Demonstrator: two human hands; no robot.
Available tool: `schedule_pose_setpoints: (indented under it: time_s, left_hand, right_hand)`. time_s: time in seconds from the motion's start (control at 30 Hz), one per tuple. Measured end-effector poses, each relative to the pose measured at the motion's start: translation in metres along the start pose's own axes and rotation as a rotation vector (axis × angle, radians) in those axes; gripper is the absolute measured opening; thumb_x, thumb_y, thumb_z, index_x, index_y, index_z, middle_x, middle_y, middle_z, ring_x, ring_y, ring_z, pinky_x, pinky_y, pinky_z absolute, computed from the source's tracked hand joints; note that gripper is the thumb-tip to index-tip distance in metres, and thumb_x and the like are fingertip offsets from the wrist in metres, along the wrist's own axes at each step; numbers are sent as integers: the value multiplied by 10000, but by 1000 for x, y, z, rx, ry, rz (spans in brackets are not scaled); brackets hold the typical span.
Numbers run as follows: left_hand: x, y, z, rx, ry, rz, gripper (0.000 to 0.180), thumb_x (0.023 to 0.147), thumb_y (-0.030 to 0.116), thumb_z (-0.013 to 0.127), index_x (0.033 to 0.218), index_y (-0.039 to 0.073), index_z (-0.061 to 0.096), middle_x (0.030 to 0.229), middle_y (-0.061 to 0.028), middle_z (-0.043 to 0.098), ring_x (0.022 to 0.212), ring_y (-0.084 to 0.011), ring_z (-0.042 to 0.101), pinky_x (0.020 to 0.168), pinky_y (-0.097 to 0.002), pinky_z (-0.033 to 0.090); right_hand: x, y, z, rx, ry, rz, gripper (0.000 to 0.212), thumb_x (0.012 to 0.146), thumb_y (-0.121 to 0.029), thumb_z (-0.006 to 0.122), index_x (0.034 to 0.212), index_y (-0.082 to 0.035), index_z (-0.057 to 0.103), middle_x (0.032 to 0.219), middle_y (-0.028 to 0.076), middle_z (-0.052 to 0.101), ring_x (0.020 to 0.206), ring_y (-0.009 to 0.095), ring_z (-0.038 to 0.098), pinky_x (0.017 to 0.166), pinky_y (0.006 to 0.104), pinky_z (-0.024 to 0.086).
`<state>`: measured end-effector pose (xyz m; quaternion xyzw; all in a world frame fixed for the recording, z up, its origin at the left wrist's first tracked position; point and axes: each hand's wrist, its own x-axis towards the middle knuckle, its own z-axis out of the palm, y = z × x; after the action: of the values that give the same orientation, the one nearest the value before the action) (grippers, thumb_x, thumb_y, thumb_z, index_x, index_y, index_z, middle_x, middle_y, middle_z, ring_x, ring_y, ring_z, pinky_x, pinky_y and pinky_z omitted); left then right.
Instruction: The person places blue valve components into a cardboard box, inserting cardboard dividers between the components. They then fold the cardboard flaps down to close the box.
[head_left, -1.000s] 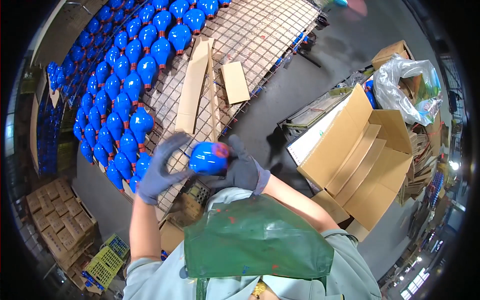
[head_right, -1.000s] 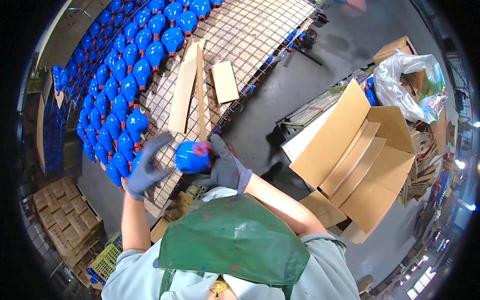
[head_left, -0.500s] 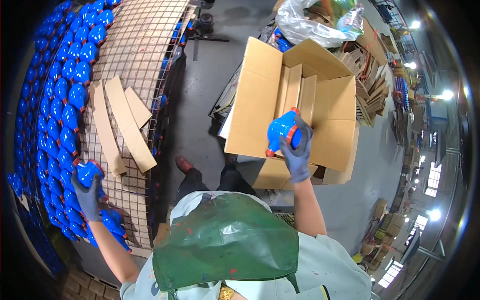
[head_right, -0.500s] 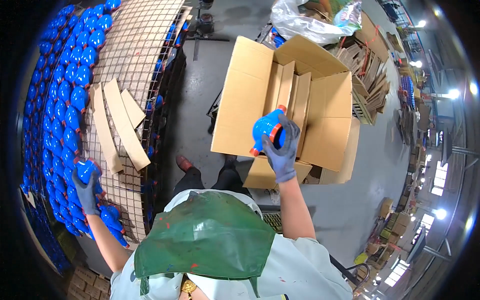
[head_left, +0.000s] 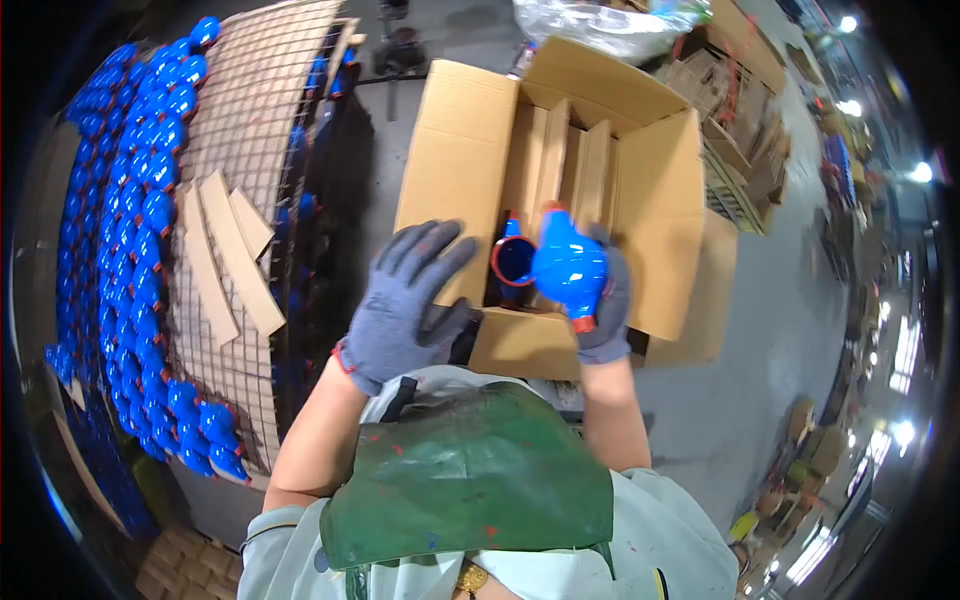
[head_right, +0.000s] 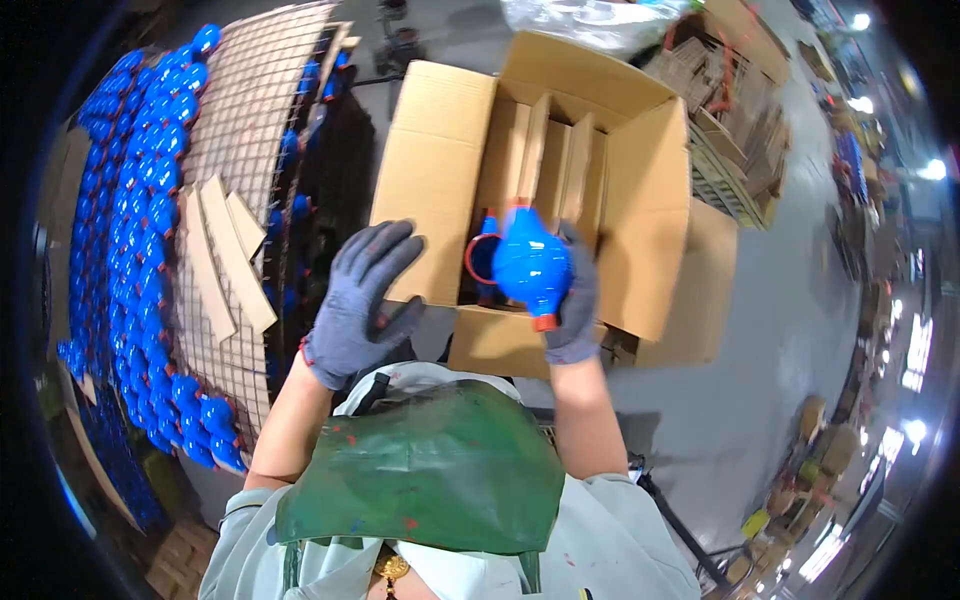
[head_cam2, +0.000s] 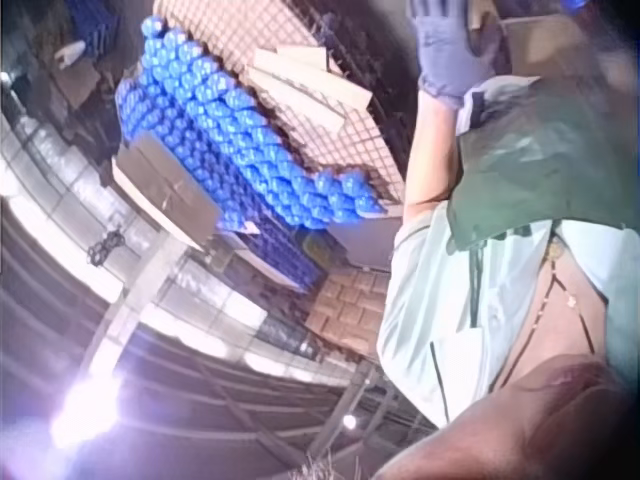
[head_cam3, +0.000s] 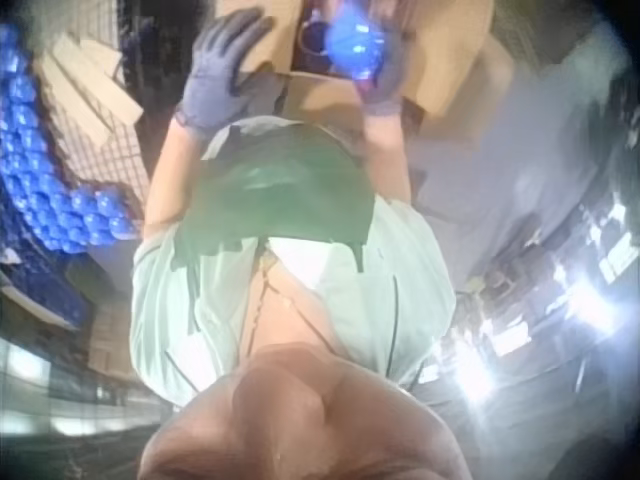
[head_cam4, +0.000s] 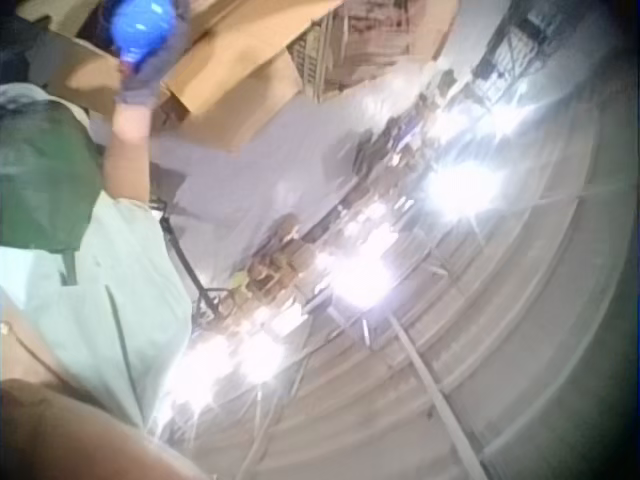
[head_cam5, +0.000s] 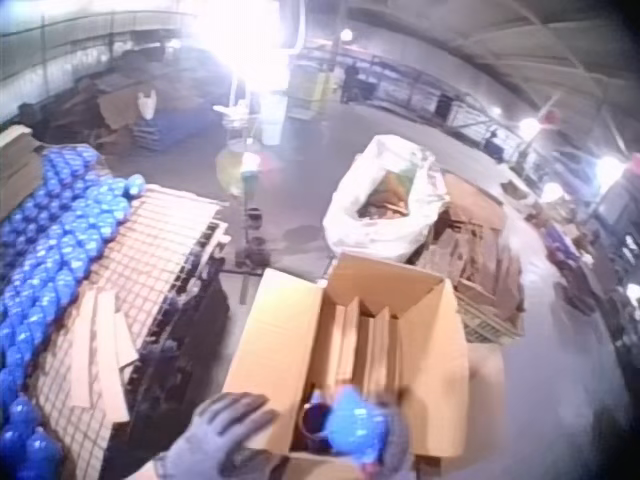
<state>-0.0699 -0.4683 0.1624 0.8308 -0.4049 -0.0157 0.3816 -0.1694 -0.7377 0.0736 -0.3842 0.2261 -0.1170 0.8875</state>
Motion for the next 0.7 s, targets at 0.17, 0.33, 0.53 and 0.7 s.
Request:
schedule_pose_setpoints:
  time_s: [0.17, 0.33, 0.53, 0.7]
  left_hand:
    - [-169, -104, -42, 320, 14, -712, 562, 816, 282, 664, 1319, 69, 532, 1329, -186, 531, 1262, -371, 465, 1073, -461, 362]
    - [-357, -141, -122, 931, -54, -1653, 944, 736, 542, 724, 1462, 90, 323, 1396, -217, 443, 1279, -408, 451, 1073, -478, 368]
    - [-405, -169, -153, 629, -61, -1663, 915, 709, 537, 755, 1379, 22, 404, 1326, -232, 491, 1212, -390, 512, 1002, -445, 445]
    - [-302, -135, -112, 103, 212, -1124, 807, 656, 380, 835, 1285, 20, 479, 1170, -200, 557, 1083, -359, 557, 931, -444, 456]
  right_hand:
    - [19, -12, -62, -1622, 78, -728, 492, 856, -206, 696, 1299, -48, 553, 1276, 158, 559, 1171, 315, 537, 1013, 420, 411]
    - [21, 14, -38, -1820, -209, -260, 573, 769, -155, 724, 1316, -94, 564, 1261, 165, 581, 1199, 356, 519, 1023, 447, 392]
    - [-1, 89, 15, -1968, -184, -531, 721, 801, -362, 658, 1407, -36, 442, 1402, 230, 429, 1328, 394, 367, 1122, 561, 198]
    - [-6, 104, 32, -2148, -165, -503, 892, 768, -544, 656, 1452, -49, 371, 1443, 257, 330, 1392, 424, 234, 1127, 634, 85]
